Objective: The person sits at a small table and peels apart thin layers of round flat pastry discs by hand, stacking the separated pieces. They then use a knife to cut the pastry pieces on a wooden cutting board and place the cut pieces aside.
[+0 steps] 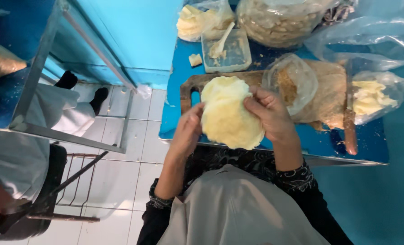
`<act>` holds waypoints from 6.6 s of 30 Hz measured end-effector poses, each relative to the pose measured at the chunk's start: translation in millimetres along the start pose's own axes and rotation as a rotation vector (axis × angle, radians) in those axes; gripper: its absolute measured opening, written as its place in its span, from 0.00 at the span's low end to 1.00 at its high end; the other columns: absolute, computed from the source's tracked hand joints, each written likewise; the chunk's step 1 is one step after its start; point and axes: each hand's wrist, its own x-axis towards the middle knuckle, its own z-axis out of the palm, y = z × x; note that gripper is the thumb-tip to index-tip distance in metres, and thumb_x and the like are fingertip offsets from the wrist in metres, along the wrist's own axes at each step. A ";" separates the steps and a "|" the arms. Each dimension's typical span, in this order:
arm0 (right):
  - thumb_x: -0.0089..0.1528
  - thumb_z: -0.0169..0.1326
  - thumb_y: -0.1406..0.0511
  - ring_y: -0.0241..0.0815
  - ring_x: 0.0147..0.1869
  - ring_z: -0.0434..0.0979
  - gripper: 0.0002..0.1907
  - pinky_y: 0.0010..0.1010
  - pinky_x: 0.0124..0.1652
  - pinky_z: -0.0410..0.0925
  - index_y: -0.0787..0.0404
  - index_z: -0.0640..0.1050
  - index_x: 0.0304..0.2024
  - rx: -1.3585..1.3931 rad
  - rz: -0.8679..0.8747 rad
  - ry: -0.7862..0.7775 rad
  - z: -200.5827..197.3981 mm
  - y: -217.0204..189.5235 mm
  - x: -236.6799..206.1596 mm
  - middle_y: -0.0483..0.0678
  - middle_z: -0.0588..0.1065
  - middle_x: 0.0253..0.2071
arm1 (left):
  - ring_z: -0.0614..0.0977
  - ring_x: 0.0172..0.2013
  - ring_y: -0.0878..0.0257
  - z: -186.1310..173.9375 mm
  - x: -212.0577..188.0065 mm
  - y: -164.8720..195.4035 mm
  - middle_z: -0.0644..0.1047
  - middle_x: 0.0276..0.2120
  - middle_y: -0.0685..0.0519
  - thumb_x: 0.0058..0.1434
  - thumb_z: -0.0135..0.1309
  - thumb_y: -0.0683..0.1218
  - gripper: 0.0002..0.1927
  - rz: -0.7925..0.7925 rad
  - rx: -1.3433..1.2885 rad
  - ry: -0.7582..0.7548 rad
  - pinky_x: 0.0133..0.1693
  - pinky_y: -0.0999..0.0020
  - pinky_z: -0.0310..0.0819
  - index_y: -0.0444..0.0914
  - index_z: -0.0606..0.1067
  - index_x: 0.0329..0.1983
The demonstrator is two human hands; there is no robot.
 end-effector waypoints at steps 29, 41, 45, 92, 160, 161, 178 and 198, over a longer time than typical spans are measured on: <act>0.64 0.56 0.76 0.32 0.48 0.77 0.07 0.22 0.46 0.72 0.69 0.74 0.44 -0.577 -0.391 0.198 10.7 43.5 -53.8 0.47 0.73 0.49 | 0.75 0.43 0.70 55.4 -26.4 -57.6 0.79 0.51 0.52 0.77 0.50 0.47 0.21 -0.156 -0.068 0.288 0.41 0.74 0.68 0.28 0.75 0.66; 0.68 0.50 0.58 0.53 0.70 0.71 0.28 0.49 0.69 0.62 0.66 0.69 0.67 0.874 0.006 0.161 -49.1 95.0 -55.5 0.55 0.72 0.66 | 0.83 0.47 0.59 44.0 -32.9 -24.6 0.81 0.49 0.46 0.67 0.54 0.38 0.14 -0.035 -0.233 0.438 0.50 0.64 0.79 0.29 0.77 0.55; 0.68 0.49 0.59 0.53 0.74 0.68 0.29 0.52 0.73 0.58 0.64 0.68 0.69 0.928 -0.023 0.066 -54.8 98.5 -54.8 0.54 0.70 0.69 | 0.83 0.49 0.60 29.3 -38.3 -18.6 0.81 0.51 0.45 0.68 0.55 0.35 0.13 0.115 -0.159 0.464 0.53 0.65 0.78 0.28 0.77 0.55; 0.56 0.69 0.71 0.47 0.42 0.81 0.12 0.33 0.39 0.73 0.60 0.81 0.41 -1.084 -0.687 0.074 51.4 13.2 -50.0 0.47 0.77 0.42 | 0.74 0.63 0.54 34.4 1.7 -45.1 0.72 0.65 0.47 0.75 0.38 0.66 0.36 -0.210 -0.578 0.114 0.63 0.58 0.68 0.37 0.61 0.75; 0.67 0.59 0.73 0.30 0.45 0.77 0.05 0.22 0.44 0.71 0.68 0.76 0.44 -0.246 -0.267 0.218 3.5 68.9 -36.4 0.46 0.76 0.42 | 0.80 0.56 0.56 63.0 -0.3 -24.9 0.78 0.60 0.42 0.75 0.49 0.37 0.03 0.271 0.649 0.142 0.58 0.63 0.76 0.32 0.73 0.49; 0.67 0.60 0.73 0.30 0.46 0.77 0.05 0.22 0.44 0.71 0.69 0.77 0.43 -0.270 -0.278 0.226 3.1 67.2 -38.0 0.47 0.77 0.42 | 0.80 0.57 0.56 63.5 -1.3 -22.5 0.77 0.60 0.41 0.71 0.53 0.38 0.06 0.287 0.692 0.114 0.58 0.63 0.76 0.32 0.72 0.48; 0.69 0.54 0.71 0.35 0.46 0.82 0.06 0.28 0.45 0.78 0.69 0.77 0.47 -0.020 -0.096 0.171 4.2 62.3 -41.2 0.49 0.80 0.44 | 0.78 0.57 0.60 40.5 -5.0 -38.6 0.77 0.58 0.43 0.71 0.52 0.36 0.04 0.118 0.312 0.132 0.60 0.66 0.73 0.29 0.76 0.41; 0.69 0.56 0.70 0.35 0.45 0.79 0.06 0.26 0.45 0.74 0.67 0.76 0.46 -0.182 -0.292 0.231 8.9 78.5 -38.8 0.50 0.79 0.43 | 0.78 0.52 0.62 37.4 -1.5 -34.7 0.75 0.55 0.46 0.69 0.57 0.36 0.03 0.160 0.341 0.139 0.54 0.69 0.75 0.31 0.73 0.41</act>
